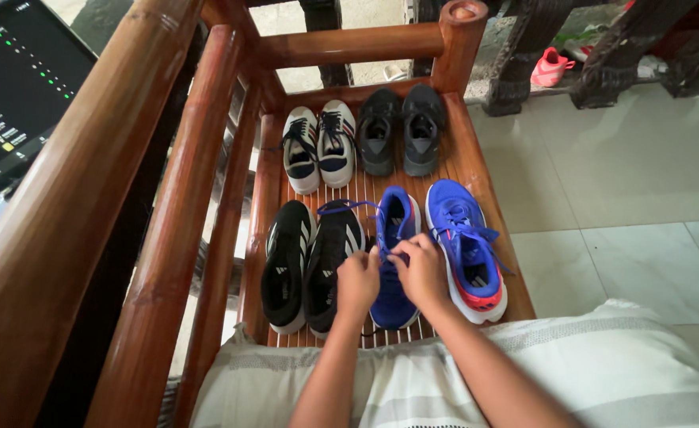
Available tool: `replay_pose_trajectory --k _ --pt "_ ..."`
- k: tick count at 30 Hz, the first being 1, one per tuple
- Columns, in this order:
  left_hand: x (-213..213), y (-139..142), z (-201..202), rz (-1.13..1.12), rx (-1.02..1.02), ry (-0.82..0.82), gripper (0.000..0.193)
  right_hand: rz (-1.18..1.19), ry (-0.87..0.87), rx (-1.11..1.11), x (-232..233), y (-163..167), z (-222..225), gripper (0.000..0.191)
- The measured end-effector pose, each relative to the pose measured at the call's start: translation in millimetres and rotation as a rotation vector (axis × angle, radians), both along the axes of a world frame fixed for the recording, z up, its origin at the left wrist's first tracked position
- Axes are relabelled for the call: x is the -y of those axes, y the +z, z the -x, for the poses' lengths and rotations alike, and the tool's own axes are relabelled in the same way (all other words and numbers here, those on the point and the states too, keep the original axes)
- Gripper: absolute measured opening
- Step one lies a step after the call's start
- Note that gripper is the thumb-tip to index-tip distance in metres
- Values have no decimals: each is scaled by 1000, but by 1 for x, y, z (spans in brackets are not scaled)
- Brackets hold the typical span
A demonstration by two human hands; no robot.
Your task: The person removes the blue laces from a pair of blue sneakers on a wooden bench and threads the laces back through the eyelets, then moves to a pair of black sneakers and begins un-lacing and re-lacing them, pulling the laces tight through the eyelets.
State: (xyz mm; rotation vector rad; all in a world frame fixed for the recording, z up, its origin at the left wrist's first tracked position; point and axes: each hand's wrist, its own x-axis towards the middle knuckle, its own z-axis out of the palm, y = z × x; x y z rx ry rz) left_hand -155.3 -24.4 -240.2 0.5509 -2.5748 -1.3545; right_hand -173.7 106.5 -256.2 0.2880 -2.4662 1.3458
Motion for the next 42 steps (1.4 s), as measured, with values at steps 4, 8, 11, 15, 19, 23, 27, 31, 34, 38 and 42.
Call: replay_pose_trajectory --k 4,8,11,15,19,23,27,31,34,38,42 --pt "4 -8 4 -115 65 -23 53 -34 224 72 -2 24 -11 9" --pt "25 -2 13 -1048 -30 -164 30 -167 702 402 -2 47 -31 8" --pt "49 11 10 -1285 -25 -122 28 -345 832 540 -7 52 -40 13" --pt "63 39 -5 -980 -132 -133 28 -351 886 632 -15 51 -37 19" --pt "55 58 -5 -823 -252 -143 31 -473 933 658 -20 54 -20 22" --pt "38 59 -2 -572 -347 -199 28 -349 602 826 -25 59 21 19" --pt "16 48 -1 -237 -237 -174 19 -254 450 -6 -25 46 68 31" --pt "-3 32 5 81 -303 -98 13 -202 534 -5 -27 24 92 38" --pt "-13 20 10 339 -424 3 7 -128 510 135 -33 13 98 35" --pt "-23 5 19 343 -364 5 6 -181 440 201 -38 8 106 26" --pt "-37 -6 26 316 -265 30 9 -75 450 137 -45 3 113 21"
